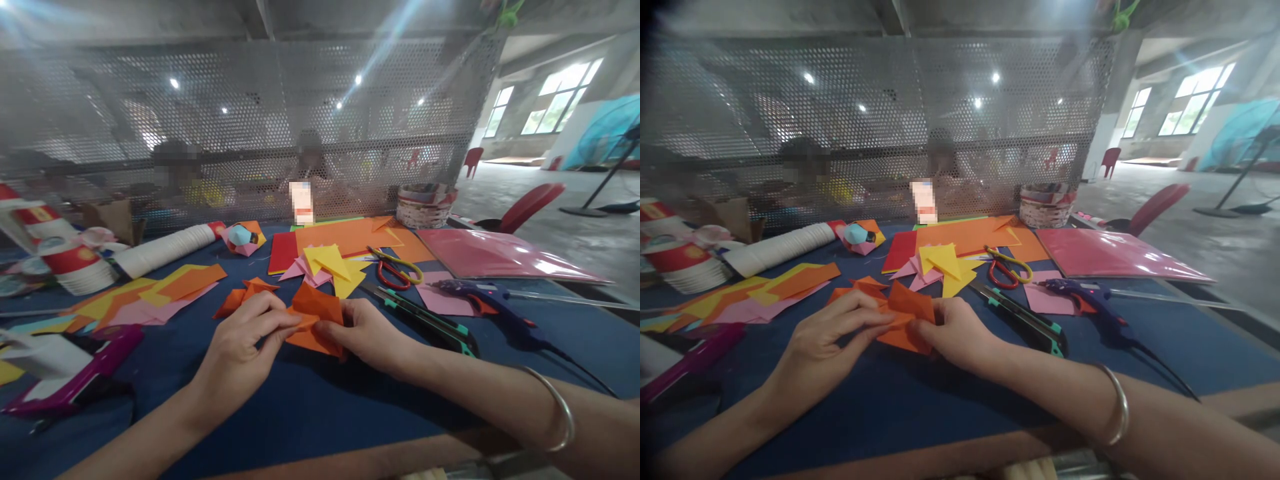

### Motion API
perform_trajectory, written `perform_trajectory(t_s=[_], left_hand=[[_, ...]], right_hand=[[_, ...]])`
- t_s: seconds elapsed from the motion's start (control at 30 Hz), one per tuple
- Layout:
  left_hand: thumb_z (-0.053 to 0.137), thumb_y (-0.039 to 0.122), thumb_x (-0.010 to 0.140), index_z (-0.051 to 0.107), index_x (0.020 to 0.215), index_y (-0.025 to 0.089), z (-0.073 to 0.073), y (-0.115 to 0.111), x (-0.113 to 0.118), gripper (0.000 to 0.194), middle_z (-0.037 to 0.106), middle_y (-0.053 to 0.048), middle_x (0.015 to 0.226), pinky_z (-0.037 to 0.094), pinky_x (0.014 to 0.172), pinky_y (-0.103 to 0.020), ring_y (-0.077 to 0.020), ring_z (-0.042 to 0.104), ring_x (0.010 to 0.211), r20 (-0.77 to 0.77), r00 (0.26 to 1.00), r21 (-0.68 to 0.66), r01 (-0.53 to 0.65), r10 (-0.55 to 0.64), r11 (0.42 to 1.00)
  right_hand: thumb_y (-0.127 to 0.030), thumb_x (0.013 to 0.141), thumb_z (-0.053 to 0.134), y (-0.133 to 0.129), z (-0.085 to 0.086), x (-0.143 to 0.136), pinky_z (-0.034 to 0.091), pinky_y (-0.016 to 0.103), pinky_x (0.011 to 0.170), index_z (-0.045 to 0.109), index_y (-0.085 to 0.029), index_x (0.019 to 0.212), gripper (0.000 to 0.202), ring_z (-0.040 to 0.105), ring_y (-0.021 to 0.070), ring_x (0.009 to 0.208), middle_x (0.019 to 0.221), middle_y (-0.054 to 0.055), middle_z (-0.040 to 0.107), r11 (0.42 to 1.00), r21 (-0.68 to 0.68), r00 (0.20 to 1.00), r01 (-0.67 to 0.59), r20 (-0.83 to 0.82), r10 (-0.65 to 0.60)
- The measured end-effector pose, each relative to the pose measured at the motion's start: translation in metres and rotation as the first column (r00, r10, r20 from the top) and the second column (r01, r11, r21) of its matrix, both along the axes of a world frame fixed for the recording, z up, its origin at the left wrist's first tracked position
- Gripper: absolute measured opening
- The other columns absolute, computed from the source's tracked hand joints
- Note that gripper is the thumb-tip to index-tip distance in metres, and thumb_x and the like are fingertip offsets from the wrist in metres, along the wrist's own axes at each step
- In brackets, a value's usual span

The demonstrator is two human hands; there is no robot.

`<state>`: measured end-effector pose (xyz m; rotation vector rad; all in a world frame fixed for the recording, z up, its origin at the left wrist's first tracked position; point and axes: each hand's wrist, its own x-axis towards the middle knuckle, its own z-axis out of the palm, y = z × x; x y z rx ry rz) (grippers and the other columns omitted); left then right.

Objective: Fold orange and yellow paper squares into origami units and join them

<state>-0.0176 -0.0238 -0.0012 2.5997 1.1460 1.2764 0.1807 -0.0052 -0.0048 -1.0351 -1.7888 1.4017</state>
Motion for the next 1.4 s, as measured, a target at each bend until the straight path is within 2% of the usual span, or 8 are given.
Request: perform_trajectory(t_s=[0.17, 0.4, 0.5, 0.6, 0.73, 0.9, 1.07, 1.4], left_hand=[[0.054, 0.018, 0.09, 0.067, 0.086, 0.024, 0.0004, -0.0009, -0.0001, 0.014, 0.056, -0.001, 0.091, 0.046, 0.072, -0.024, -0.0135, 0.057, 0.083, -0.006, 1.0, -0.01, -0.031, 0.031, 0.999], [0.059, 0.022, 0.087, 0.065, 0.091, 0.025, -0.0047, 0.0061, -0.0017, 0.008, 0.063, 0.0, 0.102, 0.051, 0.083, -0.028, -0.0158, 0.063, 0.095, 0.039, 0.998, -0.148, -0.035, 0.041, 0.988], [0.063, 0.021, 0.083, 0.065, 0.1, 0.029, -0.0069, 0.0066, -0.0022, 0.019, 0.067, 0.002, 0.107, 0.052, 0.088, -0.028, -0.0158, 0.064, 0.102, 0.051, 0.998, -0.192, -0.014, 0.025, 0.981], [0.066, 0.02, 0.08, 0.066, 0.105, 0.032, -0.007, 0.0045, -0.0013, 0.027, 0.071, 0.004, 0.104, 0.054, 0.085, -0.025, -0.0157, 0.066, 0.1, 0.05, 0.999, -0.206, -0.006, 0.017, 0.979], [0.065, 0.02, 0.081, 0.069, 0.102, 0.03, -0.0068, 0.0028, -0.0004, 0.023, 0.073, 0.003, 0.099, 0.055, 0.079, -0.023, -0.0153, 0.069, 0.092, 0.073, 0.997, -0.161, -0.019, 0.031, 0.987], [0.065, 0.018, 0.082, 0.07, 0.099, 0.027, -0.0072, 0.0029, -0.0003, 0.02, 0.073, 0.001, 0.097, 0.053, 0.081, -0.022, -0.0143, 0.068, 0.09, 0.094, 0.995, -0.091, -0.037, 0.046, 0.995], [0.061, 0.016, 0.084, 0.071, 0.097, 0.023, -0.0045, 0.0025, 0.0023, 0.018, 0.071, 0.001, 0.088, 0.051, 0.072, -0.016, -0.0104, 0.067, 0.08, 0.082, 0.997, -0.043, -0.002, 0.005, 0.999], [0.06, 0.014, 0.086, 0.071, 0.091, 0.022, -0.0048, 0.0023, 0.0027, 0.014, 0.067, 0.0, 0.082, 0.049, 0.064, -0.014, -0.0092, 0.065, 0.073, 0.074, 0.997, 0.004, 0.012, -0.012, 1.0]], right_hand=[[-0.022, 0.079, 0.055, -0.0022, 0.0008, 0.0002, 0.036, 0.017, 0.043, 0.052, -0.018, 0.061, 0.019, 0.045, 0.0069, 0.044, 0.053, -0.004, 0.05, 1.0, 0.017, 0.999, 0.026, 0.03, -0.026], [-0.025, 0.08, 0.056, 0.0004, -0.0008, 0.0005, 0.034, 0.018, 0.042, 0.052, -0.017, 0.055, 0.026, 0.044, 0.0072, 0.043, 0.048, -0.004, 0.05, 0.999, -0.005, 0.998, 0.036, 0.053, -0.035], [-0.024, 0.081, 0.054, 0.001, -0.0016, 0.0003, 0.034, 0.017, 0.042, 0.051, -0.017, 0.055, 0.028, 0.043, 0.0063, 0.042, 0.048, -0.004, 0.05, 0.999, -0.014, 0.998, 0.036, 0.045, -0.035], [-0.023, 0.081, 0.054, 0.0006, -0.0027, 0.0004, 0.035, 0.016, 0.042, 0.051, -0.016, 0.054, 0.027, 0.043, 0.0062, 0.043, 0.048, -0.004, 0.05, 0.999, -0.01, 0.999, 0.03, 0.041, -0.03], [-0.024, 0.08, 0.055, 0.0009, -0.0048, 0.0014, 0.039, 0.016, 0.042, 0.053, -0.016, 0.062, 0.02, 0.046, 0.0065, 0.044, 0.053, -0.004, 0.051, 1.0, 0.004, 0.999, 0.021, 0.037, -0.022], [-0.024, 0.08, 0.055, 0.0028, -0.0067, 0.0026, 0.042, 0.015, 0.042, 0.056, -0.016, 0.068, 0.015, 0.046, 0.005, 0.043, 0.059, -0.004, 0.052, 1.0, 0.015, 0.999, 0.007, 0.04, -0.007], [-0.018, 0.079, 0.051, 0.0038, -0.0063, 0.0016, 0.042, 0.013, 0.042, 0.057, -0.016, 0.072, 0.009, 0.046, 0.0045, 0.043, 0.059, -0.004, 0.053, 1.0, 0.026, 0.998, -0.002, 0.059, 0.0], [-0.022, 0.083, 0.049, 0.0006, -0.0062, -0.0004, 0.042, 0.017, 0.041, 0.058, -0.017, 0.08, 0.011, 0.05, 0.0078, 0.045, 0.062, -0.003, 0.054, 0.996, 0.09, 0.988, 0.026, 0.147, -0.039]])
